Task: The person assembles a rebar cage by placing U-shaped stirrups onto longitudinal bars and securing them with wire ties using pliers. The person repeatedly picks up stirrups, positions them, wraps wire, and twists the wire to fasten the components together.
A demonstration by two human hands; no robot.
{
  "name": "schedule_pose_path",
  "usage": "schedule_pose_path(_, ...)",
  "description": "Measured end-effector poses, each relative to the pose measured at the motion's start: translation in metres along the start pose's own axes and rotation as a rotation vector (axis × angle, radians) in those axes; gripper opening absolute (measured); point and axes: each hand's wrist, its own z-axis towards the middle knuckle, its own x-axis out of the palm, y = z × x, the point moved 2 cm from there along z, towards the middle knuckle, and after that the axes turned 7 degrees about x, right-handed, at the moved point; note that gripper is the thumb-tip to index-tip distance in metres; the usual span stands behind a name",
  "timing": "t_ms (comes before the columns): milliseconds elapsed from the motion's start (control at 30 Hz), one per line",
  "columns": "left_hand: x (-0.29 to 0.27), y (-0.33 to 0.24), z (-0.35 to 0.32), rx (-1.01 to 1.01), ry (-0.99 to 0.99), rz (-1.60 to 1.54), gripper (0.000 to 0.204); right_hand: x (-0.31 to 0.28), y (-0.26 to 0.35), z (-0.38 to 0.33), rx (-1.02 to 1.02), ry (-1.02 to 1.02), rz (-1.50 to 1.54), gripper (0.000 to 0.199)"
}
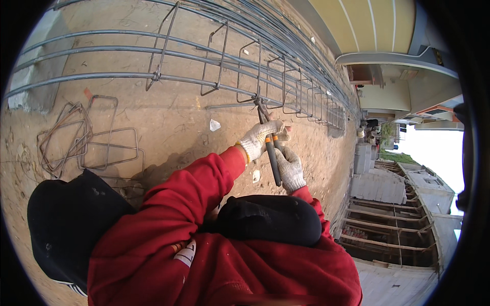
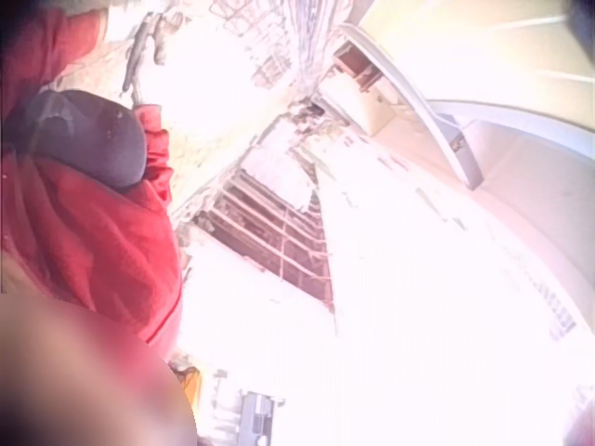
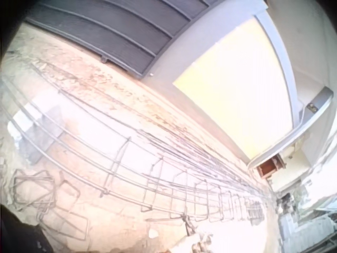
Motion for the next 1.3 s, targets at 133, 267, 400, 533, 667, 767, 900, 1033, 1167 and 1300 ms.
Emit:
schedule_pose_path(133, 0.003, 0.003, 0.0, -0.002, 0.0, -0.116, 0.068, -0.002, 0.011, 0.001, -0.074, -0.053, -0.238, 0.028)
schedule_pose_path(267, 0.007, 0.001, 0.007, -0.032, 0.007, -0.201, 0.052, -0.013, 0.029, -0.003, -0.24, -0.132, -0.557, 0.036)
schedule_pose_path(400, 0.007, -0.002, 0.011, 0.041, -0.023, -0.202, 0.042, -0.017, 0.047, -0.018, -0.278, -0.16, -0.62, 0.052)
schedule_pose_path(533, 0.012, -0.001, 0.012, 0.131, -0.089, -0.177, 0.041, -0.006, 0.058, -0.037, -0.517, -0.231, -0.866, 0.068)
schedule_pose_path(667, 0.021, 0.001, 0.016, 0.132, -0.287, -0.172, 0.034, -0.003, 0.056, -0.025, -0.258, -0.28, -1.111, 0.066)
schedule_pose_path(767, 0.022, -0.002, 0.014, 0.168, -0.345, -0.188, 0.03, -0.01, 0.049, -0.01, -0.083, -0.104, -1.022, 0.042)
schedule_pose_path(900, 0.012, -0.006, 0.004, 0.14, -0.181, -0.189, 0.038, -0.018, 0.029, 0.006, 0.304, 0.422, -0.319, 0.022)
schedule_pose_path(1033, 0.009, -0.002, 0.003, -0.02, 0.065, -0.314, 0.043, -0.016, 0.022, 0.013, 0.477, 0.698, 0.169, 0.025)
schedule_pose_path(1167, 0.013, 0.002, 0.017, 0.023, -0.057, -0.272, 0.03, -0.022, 0.033, -0.003, 0.319, 0.343, -0.2, 0.048)
schedule_pose_path(1300, 0.027, 0.004, 0.027, 0.108, -0.051, -0.377, 0.018, -0.001, 0.055, -0.043, -0.623, -0.538, -1.245, 0.106)
